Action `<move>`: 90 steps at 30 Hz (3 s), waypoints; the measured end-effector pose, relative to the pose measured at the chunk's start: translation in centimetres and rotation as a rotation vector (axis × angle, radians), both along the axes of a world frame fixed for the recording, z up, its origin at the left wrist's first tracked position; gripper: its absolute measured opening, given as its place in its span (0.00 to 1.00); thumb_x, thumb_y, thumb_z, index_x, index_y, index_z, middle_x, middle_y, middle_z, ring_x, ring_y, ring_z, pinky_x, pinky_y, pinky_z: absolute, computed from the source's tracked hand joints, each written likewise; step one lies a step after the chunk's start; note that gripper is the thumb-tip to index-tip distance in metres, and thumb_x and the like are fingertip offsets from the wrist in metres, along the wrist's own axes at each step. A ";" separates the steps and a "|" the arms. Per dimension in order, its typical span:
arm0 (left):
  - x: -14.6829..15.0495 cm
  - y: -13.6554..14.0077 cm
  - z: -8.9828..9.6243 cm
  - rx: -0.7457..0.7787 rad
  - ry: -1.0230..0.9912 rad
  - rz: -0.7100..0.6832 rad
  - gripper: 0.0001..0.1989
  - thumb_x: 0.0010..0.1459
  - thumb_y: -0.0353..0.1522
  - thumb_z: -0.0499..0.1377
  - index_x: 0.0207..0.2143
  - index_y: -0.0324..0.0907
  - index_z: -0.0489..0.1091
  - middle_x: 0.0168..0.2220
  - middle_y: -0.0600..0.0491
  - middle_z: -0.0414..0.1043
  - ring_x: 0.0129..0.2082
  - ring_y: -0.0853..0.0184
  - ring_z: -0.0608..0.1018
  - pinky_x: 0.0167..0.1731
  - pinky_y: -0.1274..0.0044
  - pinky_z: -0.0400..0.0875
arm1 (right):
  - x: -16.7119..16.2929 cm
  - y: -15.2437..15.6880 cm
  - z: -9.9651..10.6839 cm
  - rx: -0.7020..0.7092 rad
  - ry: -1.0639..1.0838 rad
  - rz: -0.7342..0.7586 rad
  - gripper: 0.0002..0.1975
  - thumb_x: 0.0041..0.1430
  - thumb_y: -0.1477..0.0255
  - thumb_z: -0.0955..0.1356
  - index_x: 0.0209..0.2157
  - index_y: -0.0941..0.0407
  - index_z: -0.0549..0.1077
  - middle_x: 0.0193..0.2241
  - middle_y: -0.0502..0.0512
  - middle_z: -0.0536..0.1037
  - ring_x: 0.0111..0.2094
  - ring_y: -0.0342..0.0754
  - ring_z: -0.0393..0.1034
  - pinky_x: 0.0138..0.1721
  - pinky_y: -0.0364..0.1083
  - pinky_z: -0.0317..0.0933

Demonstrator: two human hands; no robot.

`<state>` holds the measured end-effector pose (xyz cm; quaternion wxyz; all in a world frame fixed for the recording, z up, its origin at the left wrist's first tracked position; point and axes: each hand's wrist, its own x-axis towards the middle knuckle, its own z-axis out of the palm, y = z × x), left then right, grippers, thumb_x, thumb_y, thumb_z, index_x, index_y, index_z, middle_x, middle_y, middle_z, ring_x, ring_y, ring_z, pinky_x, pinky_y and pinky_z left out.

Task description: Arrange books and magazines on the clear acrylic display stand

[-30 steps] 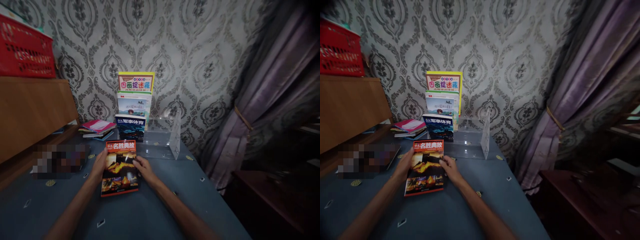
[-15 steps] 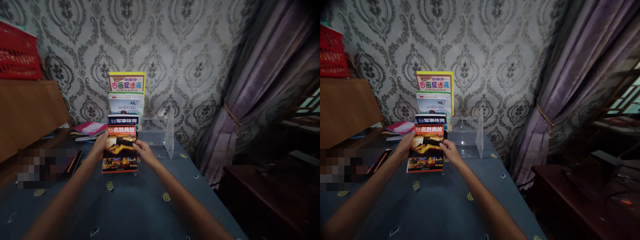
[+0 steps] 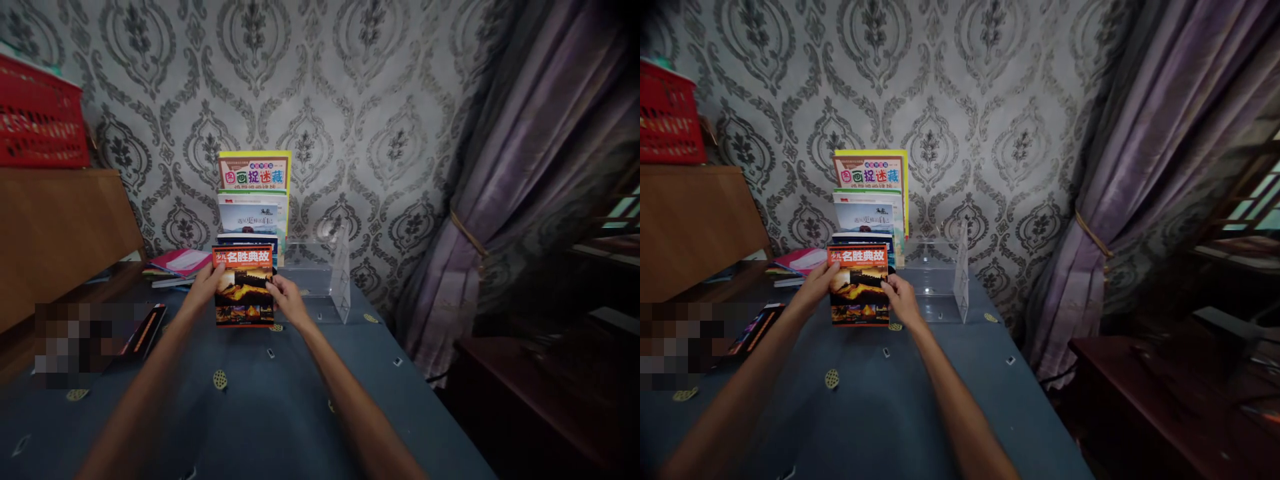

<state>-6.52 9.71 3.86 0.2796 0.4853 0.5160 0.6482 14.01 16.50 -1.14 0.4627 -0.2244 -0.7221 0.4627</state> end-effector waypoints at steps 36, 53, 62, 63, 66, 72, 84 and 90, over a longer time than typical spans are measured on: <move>-3.8 -2.9 -2.1 -0.346 0.244 -0.232 0.12 0.37 0.33 0.73 0.27 0.45 0.77 0.27 0.51 0.78 0.33 0.57 0.77 0.25 0.79 0.69 | 1.9 -0.7 1.0 0.344 -0.457 0.063 0.09 0.64 0.73 0.66 0.40 0.51 0.80 0.29 0.51 0.81 0.31 0.49 0.76 0.33 0.44 0.65; -0.7 -3.9 0.6 -0.173 0.364 0.031 0.06 0.47 0.33 0.69 0.25 0.44 0.74 0.18 0.57 0.71 0.17 0.67 0.71 0.18 0.80 0.62 | 3.3 -1.7 4.0 0.467 -0.398 -0.127 0.10 0.66 0.76 0.64 0.43 0.54 0.77 0.35 0.55 0.79 0.36 0.50 0.73 0.38 0.45 0.62; 2.4 -5.6 2.5 0.170 0.363 0.142 0.18 0.59 0.46 0.62 0.44 0.43 0.74 0.40 0.50 0.79 0.41 0.61 0.79 0.42 0.74 0.75 | 5.1 -4.4 8.2 0.652 -0.135 -0.324 0.11 0.70 0.72 0.62 0.47 0.53 0.74 0.41 0.55 0.75 0.43 0.48 0.71 0.45 0.49 0.65; 2.7 -5.7 2.7 0.196 0.367 0.125 0.19 0.61 0.47 0.60 0.45 0.43 0.74 0.41 0.50 0.78 0.42 0.62 0.79 0.44 0.74 0.76 | 5.2 -4.5 8.3 0.651 -0.130 -0.338 0.10 0.70 0.71 0.62 0.47 0.52 0.74 0.40 0.54 0.75 0.42 0.48 0.70 0.45 0.49 0.65; 3.2 -5.7 2.9 0.242 0.320 0.067 0.19 0.62 0.46 0.59 0.47 0.43 0.72 0.41 0.50 0.77 0.44 0.62 0.79 0.45 0.73 0.76 | 5.2 -4.2 8.1 0.639 -0.133 -0.374 0.09 0.71 0.70 0.62 0.46 0.52 0.74 0.37 0.53 0.74 0.40 0.48 0.69 0.44 0.50 0.66; 2.8 -5.0 2.3 0.212 0.312 0.085 0.17 0.61 0.43 0.61 0.46 0.42 0.72 0.41 0.49 0.78 0.44 0.62 0.79 0.48 0.72 0.74 | 4.5 -2.8 6.9 0.622 -0.149 -0.359 0.09 0.71 0.70 0.61 0.45 0.53 0.72 0.37 0.54 0.74 0.41 0.49 0.69 0.44 0.51 0.65; 1.5 -3.1 -0.2 0.206 0.462 0.109 0.19 0.65 0.44 0.54 0.52 0.43 0.65 0.42 0.48 0.77 0.43 0.60 0.81 0.40 0.69 0.79 | 3.5 -1.1 4.7 0.615 -0.195 -0.355 0.16 0.73 0.63 0.56 0.46 0.54 0.71 0.39 0.58 0.76 0.41 0.53 0.71 0.44 0.55 0.67; 1.8 -2.2 -0.5 0.208 0.389 0.092 0.20 0.63 0.41 0.56 0.54 0.42 0.62 0.44 0.47 0.76 0.46 0.60 0.80 0.42 0.67 0.79 | 2.7 -0.3 4.4 0.544 -0.188 -0.368 0.16 0.72 0.65 0.55 0.49 0.54 0.68 0.44 0.61 0.77 0.45 0.54 0.72 0.47 0.56 0.67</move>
